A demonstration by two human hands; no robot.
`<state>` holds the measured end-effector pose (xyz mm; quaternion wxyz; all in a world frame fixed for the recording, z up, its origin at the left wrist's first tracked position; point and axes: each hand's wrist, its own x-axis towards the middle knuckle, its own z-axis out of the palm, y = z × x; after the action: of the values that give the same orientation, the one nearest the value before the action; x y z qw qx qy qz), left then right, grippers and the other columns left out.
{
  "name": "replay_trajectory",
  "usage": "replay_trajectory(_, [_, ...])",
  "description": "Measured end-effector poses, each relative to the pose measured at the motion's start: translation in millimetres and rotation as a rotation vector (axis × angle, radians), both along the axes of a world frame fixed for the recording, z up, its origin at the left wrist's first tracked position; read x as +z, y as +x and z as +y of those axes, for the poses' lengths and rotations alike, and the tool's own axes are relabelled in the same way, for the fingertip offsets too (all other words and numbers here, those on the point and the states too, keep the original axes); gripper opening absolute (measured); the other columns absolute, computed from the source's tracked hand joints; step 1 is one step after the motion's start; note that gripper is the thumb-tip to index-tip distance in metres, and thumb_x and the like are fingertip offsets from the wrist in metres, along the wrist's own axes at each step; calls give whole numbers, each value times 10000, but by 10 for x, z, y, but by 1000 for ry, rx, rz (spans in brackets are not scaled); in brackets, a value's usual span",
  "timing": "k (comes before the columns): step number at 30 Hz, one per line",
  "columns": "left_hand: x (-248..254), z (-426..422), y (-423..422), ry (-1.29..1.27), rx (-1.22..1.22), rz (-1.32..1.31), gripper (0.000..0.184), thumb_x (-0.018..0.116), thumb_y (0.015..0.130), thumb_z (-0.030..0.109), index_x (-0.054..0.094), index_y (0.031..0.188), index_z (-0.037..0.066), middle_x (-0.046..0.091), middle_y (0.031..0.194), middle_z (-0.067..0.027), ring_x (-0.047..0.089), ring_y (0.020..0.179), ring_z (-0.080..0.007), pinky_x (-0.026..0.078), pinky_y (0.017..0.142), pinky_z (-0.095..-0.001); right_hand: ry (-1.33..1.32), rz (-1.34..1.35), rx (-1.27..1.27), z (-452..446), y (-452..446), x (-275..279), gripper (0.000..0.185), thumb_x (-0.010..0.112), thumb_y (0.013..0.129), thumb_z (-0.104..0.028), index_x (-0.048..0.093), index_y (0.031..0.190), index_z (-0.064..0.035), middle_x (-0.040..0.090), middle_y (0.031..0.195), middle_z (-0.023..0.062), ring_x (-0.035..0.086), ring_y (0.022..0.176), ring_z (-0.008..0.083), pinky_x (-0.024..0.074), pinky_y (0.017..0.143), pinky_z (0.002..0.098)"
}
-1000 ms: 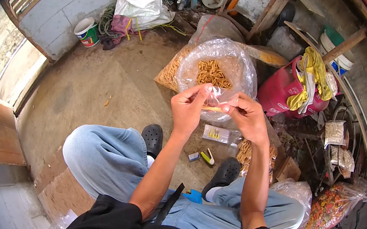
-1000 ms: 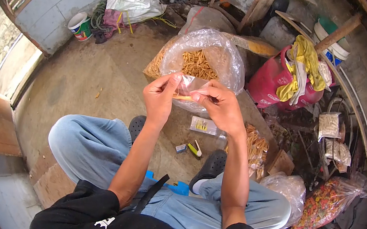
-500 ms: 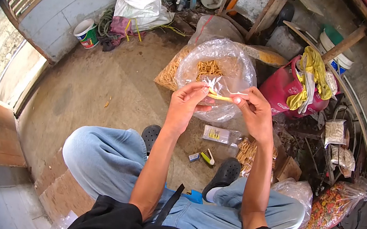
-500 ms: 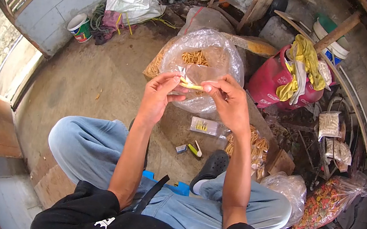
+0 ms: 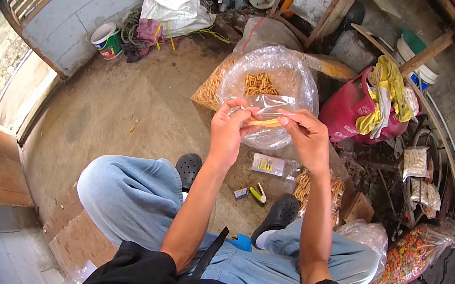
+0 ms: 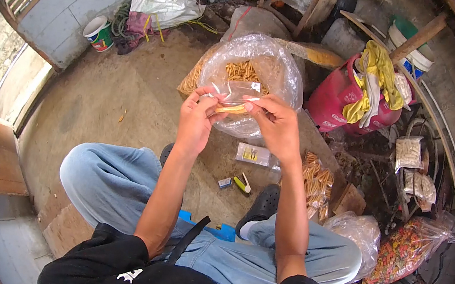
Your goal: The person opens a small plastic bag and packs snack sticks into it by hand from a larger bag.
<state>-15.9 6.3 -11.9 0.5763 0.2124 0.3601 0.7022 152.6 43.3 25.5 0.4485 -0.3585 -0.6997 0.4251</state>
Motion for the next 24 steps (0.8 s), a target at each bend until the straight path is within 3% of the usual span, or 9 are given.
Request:
replay_trajectory(1, [-36,6,-6,-3,-2,1,127,553,898,116,520,1007,61,636,983,-77,641,859,-165,568,720,-318,-19,8,-19,-9,-36,-25,185,658,854,-94,695,1030,-49,581,789,14,488,713,69,380,606,212])
replay_trajectory(4, [-185,53,-6,-144,-62,-670,235,556,923,271,528,1046,74,650,976,-56,636,897,-187,568,749,-343,-69,-93,-121,-44,-191,-174,201,670,835,-100,691,1025,-36,597,783,52,526,709,114,410,624,246])
replay_trajectory(7, [-658,137,53,-174,30,-823,241,543,927,294,541,1036,78,652,990,-55,631,949,-209,555,809,-355,44,-187,-61,-54,-339,-457,219,678,815,-114,690,1018,-34,607,777,99,560,708,186,434,634,297])
replay_trajectory(9, [-803,128,28,-142,13,-786,207,527,932,273,562,1006,83,649,968,-48,624,965,-210,554,809,-363,40,-208,-33,-101,-417,-543,224,674,804,-117,692,1014,-41,613,771,119,575,705,239,449,644,330])
replay_trajectory(11, [-936,150,-5,-290,104,-729,173,506,938,236,576,978,83,655,950,-40,635,935,-201,565,765,-348,146,-151,113,-125,-454,-547,204,662,810,-109,694,1001,-45,625,793,120,579,698,230,453,631,318])
replay_trajectory(13, [-1089,203,-103,-302,193,-756,149,495,935,199,576,987,84,662,931,-38,648,892,-189,576,729,-335,51,-191,143,-60,-367,-616,154,650,832,-111,693,953,-27,639,789,93,578,689,179,450,620,287])
replay_trajectory(17, [-1119,206,-209,-312,261,-898,143,510,919,174,576,995,72,667,919,-37,656,858,-181,582,721,-328,-251,76,-274,352,-204,-1071,170,617,881,-151,664,942,-1,623,731,26,541,668,89,436,613,244])
replay_trajectory(19, [-1165,204,-210,-313,256,-922,141,511,914,160,578,993,65,667,921,-38,655,859,-180,583,730,-331,-159,-86,-445,694,-33,-1399,192,607,874,-158,658,971,0,640,745,57,567,663,109,456,629,258])
replay_trajectory(24, [-1234,234,-98,-370,151,-1008,128,527,894,150,610,926,57,668,916,-28,652,864,-182,582,729,-324,-82,-367,-330,1206,95,-2092,217,600,844,-146,659,1013,-24,674,827,135,643,760,222,492,700,314])
